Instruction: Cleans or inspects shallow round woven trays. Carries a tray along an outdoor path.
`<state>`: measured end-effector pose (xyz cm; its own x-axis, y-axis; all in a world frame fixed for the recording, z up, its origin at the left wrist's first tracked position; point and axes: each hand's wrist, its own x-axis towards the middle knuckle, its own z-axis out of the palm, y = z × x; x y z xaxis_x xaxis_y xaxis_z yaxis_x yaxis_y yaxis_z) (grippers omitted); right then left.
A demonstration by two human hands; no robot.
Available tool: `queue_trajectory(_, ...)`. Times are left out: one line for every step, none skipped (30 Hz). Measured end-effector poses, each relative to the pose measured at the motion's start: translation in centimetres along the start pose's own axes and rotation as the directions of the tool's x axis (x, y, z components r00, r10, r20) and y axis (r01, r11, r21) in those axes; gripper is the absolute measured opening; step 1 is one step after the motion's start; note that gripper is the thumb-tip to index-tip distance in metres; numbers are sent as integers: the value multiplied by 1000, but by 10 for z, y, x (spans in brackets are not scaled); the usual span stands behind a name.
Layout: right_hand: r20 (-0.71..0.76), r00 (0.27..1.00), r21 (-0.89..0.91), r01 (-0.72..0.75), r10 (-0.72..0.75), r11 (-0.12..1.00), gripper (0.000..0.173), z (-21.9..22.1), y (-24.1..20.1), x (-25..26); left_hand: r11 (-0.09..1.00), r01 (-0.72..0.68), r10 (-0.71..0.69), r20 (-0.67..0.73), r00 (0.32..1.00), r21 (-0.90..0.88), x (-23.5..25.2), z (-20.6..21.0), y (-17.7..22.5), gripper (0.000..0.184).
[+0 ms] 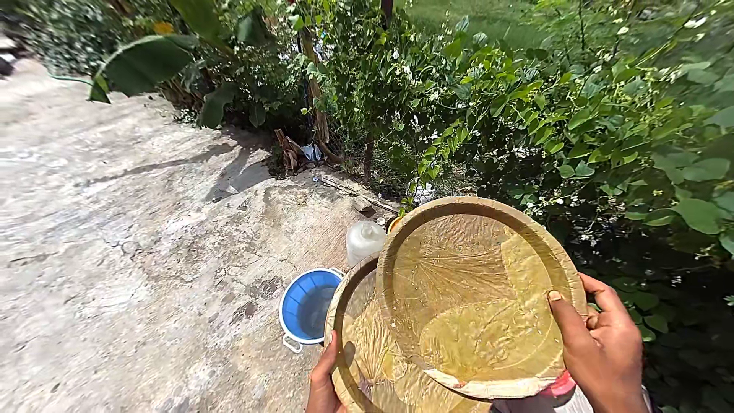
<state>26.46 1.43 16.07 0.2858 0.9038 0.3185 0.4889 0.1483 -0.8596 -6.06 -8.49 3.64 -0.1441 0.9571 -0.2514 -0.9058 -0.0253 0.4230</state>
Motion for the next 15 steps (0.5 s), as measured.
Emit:
queue_trajectory(-10,999,-20,39,-40,999,43,-1,-4,1,1000,2,-2,-4,1000,-6,0,0,0,52)
queue_trajectory(-19,997,-39,77,-78,996,43,-2,-8,2,1000,4,-4,-6,1000,-9,1,0,0,52)
queue_trajectory(-33,992,-56,117,-119,991,44,-2,-12,2,1000,5,-5,-8,1000,-10,2,0,0,53)
queue_trajectory(-49,984,-65,165,-168,984,45,-2,-16,2,1000,7,-7,-9,1000,-5,3,0,-1,54)
queue_trajectory(-63,972,-80,221,-227,972,45,-2,-19,2,1000,11,-11,-8,1000,6,3,-1,-1,55)
queue_trajectory(-72,955,-90,280,-287,956,45,-2,-21,2,1000,18,-18,-4,1000,15,4,-2,-2,56)
queue_trajectory(-87,934,-103,337,-346,936,45,-3,-23,2,1000,25,-25,2,1000,16,4,-2,-2,56)
queue_trajectory(-104,909,-123,392,-404,912,43,-4,-25,2,999,31,-31,16,999,11,5,-3,-3,55)
queue_trajectory(-125,878,-146,444,-461,884,40,-4,-26,1,999,36,-36,32,999,-6,6,-4,-3,54)
queue_trajectory(-149,844,-166,492,-515,855,36,-5,-26,1,999,35,-35,37,999,-15,7,-4,-4,55)
queue_trajectory(-171,806,-174,541,-566,823,32,-6,-26,2,999,32,-32,29,999,-19,7,-4,-5,57)
queue_trajectory(-189,769,-168,588,-611,791,28,-7,-27,3,999,30,-30,17,999,-22,8,-3,-6,60)
queue_trajectory(-204,733,-153,631,-649,761,26,-9,-27,4,999,29,-29,9,1000,-25,9,-3,-6,61)
queue_trajectory(-213,701,-143,666,-680,732,23,-11,-29,4,999,28,-28,6,1000,-26,9,-3,-7,62)
queue_trajectory(-220,675,-136,694,-705,707,20,-14,-32,3,999,26,-26,5,1000,-30,10,-4,-7,62)
